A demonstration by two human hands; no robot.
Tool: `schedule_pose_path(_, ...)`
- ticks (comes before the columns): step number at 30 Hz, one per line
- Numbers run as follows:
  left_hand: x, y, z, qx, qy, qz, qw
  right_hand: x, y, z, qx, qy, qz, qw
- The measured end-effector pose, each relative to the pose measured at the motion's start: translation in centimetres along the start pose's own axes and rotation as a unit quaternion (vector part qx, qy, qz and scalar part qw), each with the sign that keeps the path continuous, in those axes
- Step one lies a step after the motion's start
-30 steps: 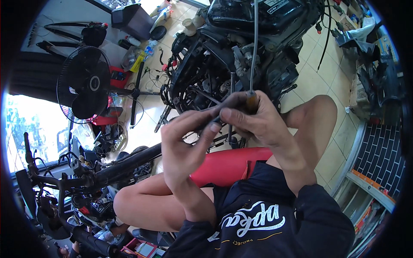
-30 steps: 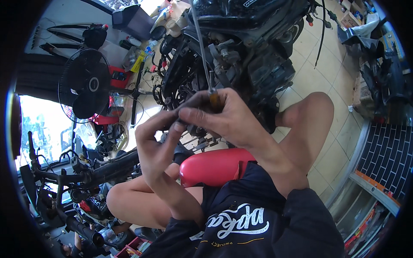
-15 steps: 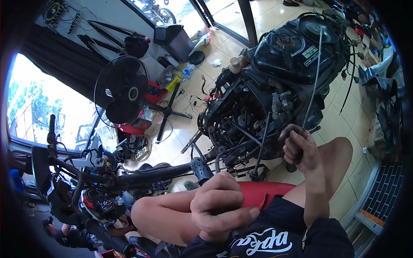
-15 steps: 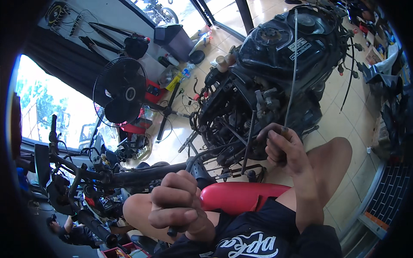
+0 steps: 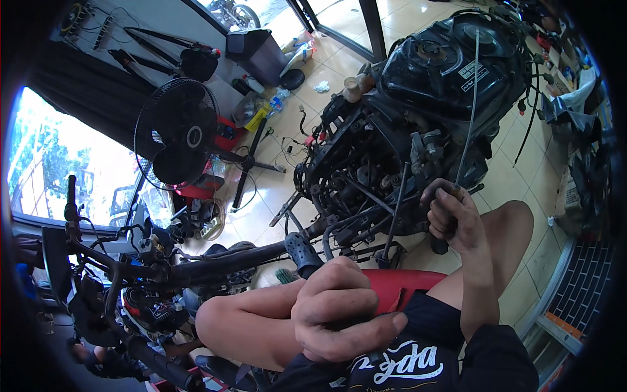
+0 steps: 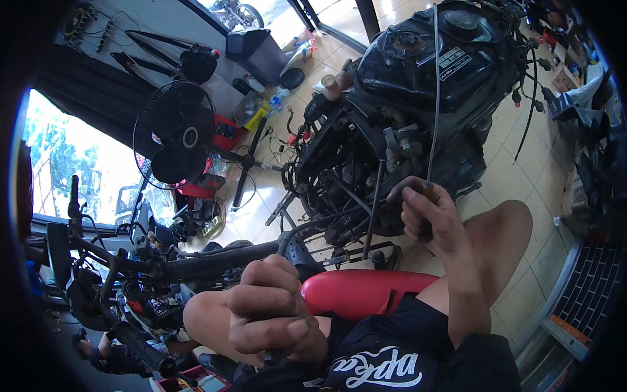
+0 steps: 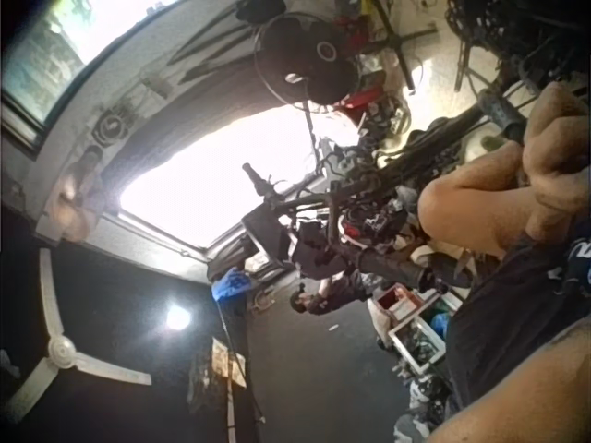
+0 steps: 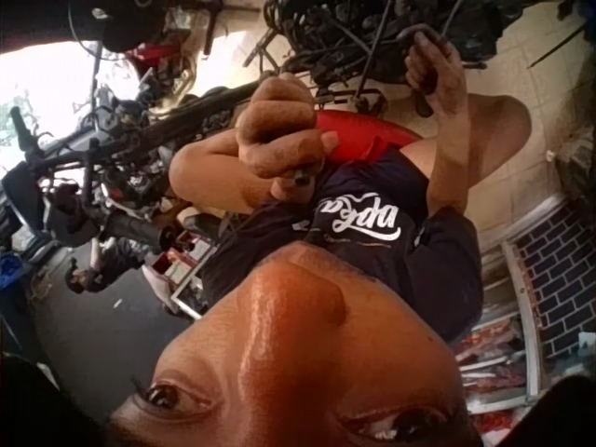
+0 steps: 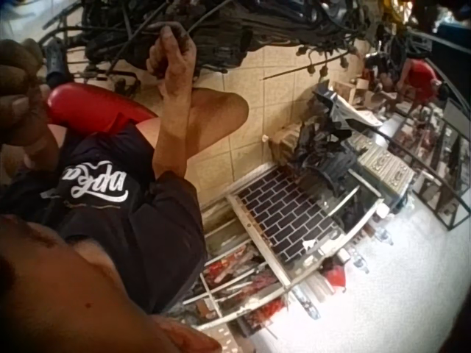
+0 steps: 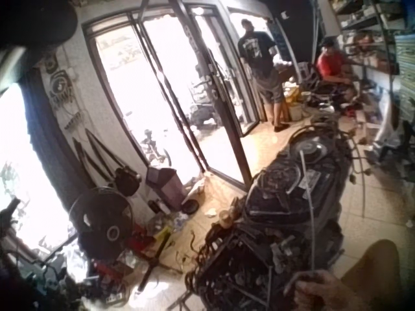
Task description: Inspecting and repairing the internal wiring and components of a motorcycle.
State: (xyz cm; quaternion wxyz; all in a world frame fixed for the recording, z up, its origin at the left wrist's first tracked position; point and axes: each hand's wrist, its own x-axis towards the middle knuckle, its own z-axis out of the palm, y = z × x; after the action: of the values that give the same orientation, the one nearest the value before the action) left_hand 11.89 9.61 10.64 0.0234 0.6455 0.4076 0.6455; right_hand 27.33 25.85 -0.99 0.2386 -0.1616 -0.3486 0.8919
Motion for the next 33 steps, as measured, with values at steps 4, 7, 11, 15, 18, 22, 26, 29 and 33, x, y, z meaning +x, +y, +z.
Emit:
schedule_pose_path(4, -0.3, 0.0, 0.2, 0.022, 0.007, 0.015, 1.0, -0.2, 0.2, -0.2, -0.005, 0.005, -0.005, 1.0)
schedule_pose_path(7, -0.5, -1.0, 0.5, -0.023, -0.009, -0.003, 1.0, -0.5, 0.1, -0.5, -0.024, 0.011, -0.009, 1.0)
schedule_pose_path(11, -1.3, -3.1, 1.4, 0.055, 0.058, -0.118, 0.99, -0.3, -0.1, 1.5, 0.013, 0.017, 0.017, 1.0)
schedule_pose_path(15, -3.3, -6.9, -1.6, 0.062, 0.047, -0.337, 0.938, 0.0, 0.2, 1.9, -0.072, 0.066, 0.038, 0.995)
schedule_pose_path(18, -4.5, -8.0, -4.8, 0.022, 0.09, -0.383, 0.919, -0.4, 0.2, 0.8, -0.278, 0.058, -0.017, 0.959)
schedule_pose_path(22, -6.4, -8.9, -9.1, -0.106, 0.097, -0.316, 0.938, -1.7, -1.2, 0.9, -0.487, 0.094, -0.13, 0.858)
schedule_pose_path(26, -7.6, -9.8, -11.1, -0.137, 0.067, -0.289, 0.945, -2.4, -2.8, 2.0, -0.616, 0.131, -0.2, 0.751)
schedule_pose_path(29, -7.8, -9.5, -11.2, -0.102, 0.024, -0.313, 0.944, -2.6, -2.3, 2.4, -0.633, 0.132, -0.243, 0.723)
schedule_pose_path(33, -8.1, -10.1, -11.2, -0.061, -0.016, -0.308, 0.949, -2.9, -2.4, 2.5, -0.666, 0.118, -0.273, 0.684)
